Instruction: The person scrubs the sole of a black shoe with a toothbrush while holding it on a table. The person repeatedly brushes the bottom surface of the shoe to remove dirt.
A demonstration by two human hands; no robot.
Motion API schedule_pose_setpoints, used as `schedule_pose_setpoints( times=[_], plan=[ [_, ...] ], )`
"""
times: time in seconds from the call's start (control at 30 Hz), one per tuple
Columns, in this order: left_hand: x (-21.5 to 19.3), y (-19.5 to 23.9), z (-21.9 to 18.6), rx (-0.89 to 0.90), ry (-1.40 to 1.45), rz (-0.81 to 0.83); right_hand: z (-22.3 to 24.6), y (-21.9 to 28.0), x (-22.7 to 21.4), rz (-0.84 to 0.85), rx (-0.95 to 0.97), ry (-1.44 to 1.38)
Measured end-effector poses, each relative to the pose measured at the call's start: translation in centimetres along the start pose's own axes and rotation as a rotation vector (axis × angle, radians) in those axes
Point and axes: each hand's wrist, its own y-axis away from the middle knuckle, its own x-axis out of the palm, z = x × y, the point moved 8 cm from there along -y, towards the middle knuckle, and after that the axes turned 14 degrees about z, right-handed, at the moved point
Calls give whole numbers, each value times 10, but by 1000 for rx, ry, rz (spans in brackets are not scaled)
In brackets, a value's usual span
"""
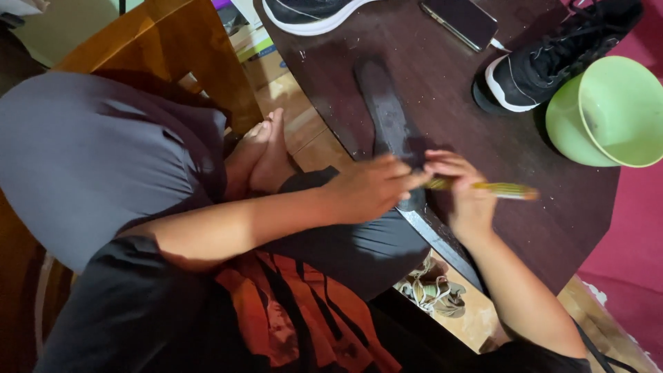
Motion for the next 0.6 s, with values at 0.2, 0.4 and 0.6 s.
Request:
schedule_pose_setpoints(
  times=[0.2, 0.4, 0.6],
  plan=[
    [6, 8, 9, -176, -387, 568, -23, 3, -73, -359, 357, -113],
    [-10, 14, 24, -95, -87, 680, -21, 6, -89, -69, 175, 553],
    [-33, 15, 41, -76, -10, 410, -20, -6, -51, 206, 176, 848]
  ],
)
